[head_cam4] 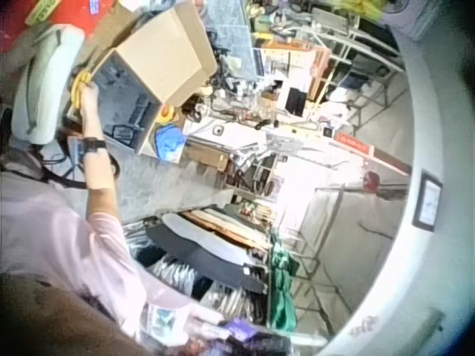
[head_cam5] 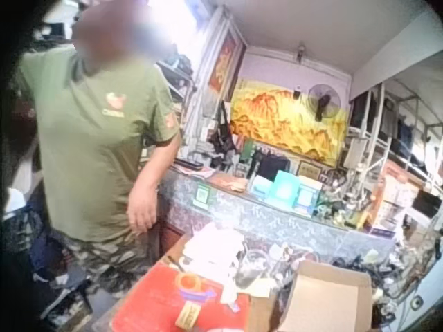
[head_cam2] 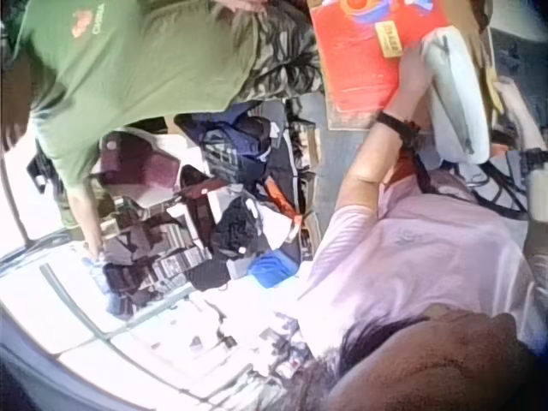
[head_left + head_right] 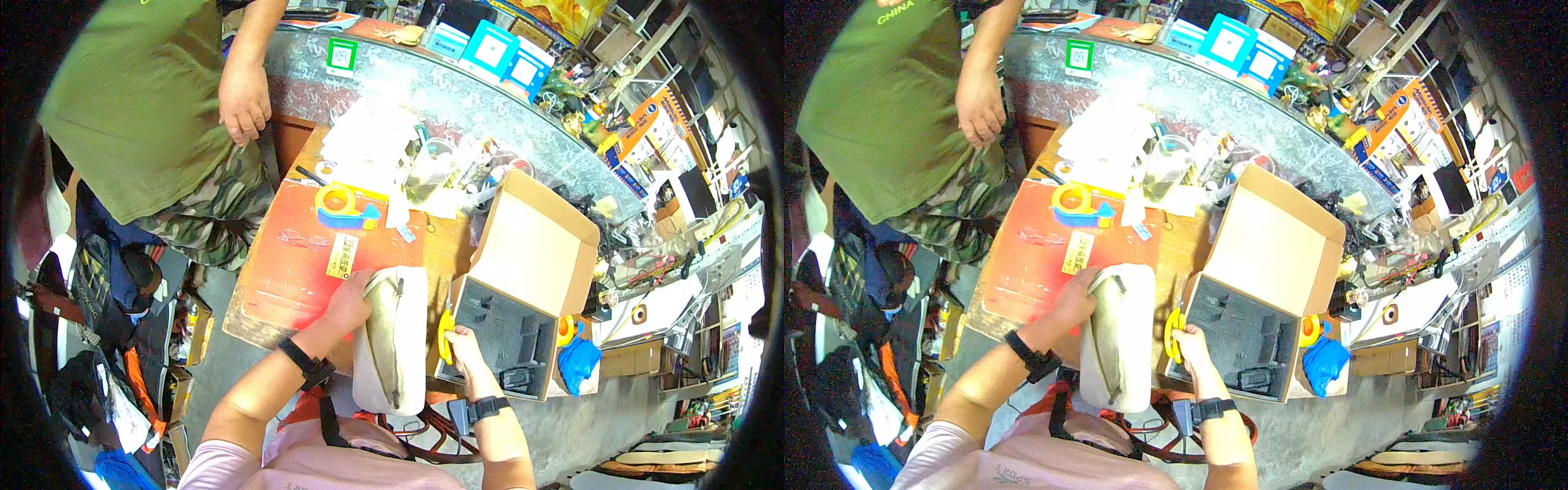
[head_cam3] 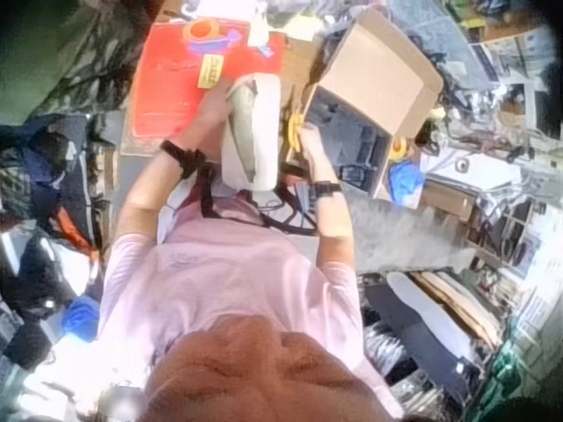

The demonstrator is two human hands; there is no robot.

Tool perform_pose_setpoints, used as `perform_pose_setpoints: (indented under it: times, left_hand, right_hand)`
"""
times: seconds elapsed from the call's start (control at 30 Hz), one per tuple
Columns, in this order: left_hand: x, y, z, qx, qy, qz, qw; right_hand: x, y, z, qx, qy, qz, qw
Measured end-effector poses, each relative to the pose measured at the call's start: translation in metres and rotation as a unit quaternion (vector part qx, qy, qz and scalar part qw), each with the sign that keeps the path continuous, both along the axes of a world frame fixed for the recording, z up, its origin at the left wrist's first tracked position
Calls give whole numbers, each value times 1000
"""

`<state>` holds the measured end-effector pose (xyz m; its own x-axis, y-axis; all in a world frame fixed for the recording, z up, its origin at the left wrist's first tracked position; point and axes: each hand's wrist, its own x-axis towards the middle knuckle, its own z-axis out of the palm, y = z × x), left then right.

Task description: The person uses yellow-handled scissors to cut a light-colored fabric piece on a red work surface. They repeatedly reposition and trim the fabric while another person assists by holding and adjusting the material.

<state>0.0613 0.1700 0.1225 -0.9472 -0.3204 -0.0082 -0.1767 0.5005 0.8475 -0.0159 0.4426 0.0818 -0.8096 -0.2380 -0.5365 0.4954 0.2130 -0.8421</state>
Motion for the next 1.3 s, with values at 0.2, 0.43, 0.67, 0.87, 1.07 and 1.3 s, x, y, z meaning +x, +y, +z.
perform_pose_setpoints:
  times: [0.2, 0.43, 0.67, 0.87, 1.07, 1.3]
  left_hand:
    - [-3, -22, -17, -45, 19, 47, 998]
    - [21, -25, 0, -108, 49, 48, 992]
    - [21, -28, 28, -144, 11, 20, 989]
    - [6, -9, 41, -182, 32, -65, 981]
    - [2, -1, 28, -212, 41, -121, 969]
    - [-1, -14, 4, -206, 76, -143, 965]
  right_hand:
    - [-41, -44, -12, 237, 139, 54, 960]
    - [-23, -83, -18, 419, 233, 76, 874]
    - [10, -106, 28, -52, 309, 92, 945]
    - [66, -131, 99, 286, 443, 158, 835]
    - [67, -119, 110, 415, 374, 230, 797]
    - [74, -119, 119, 423, 289, 261, 818]
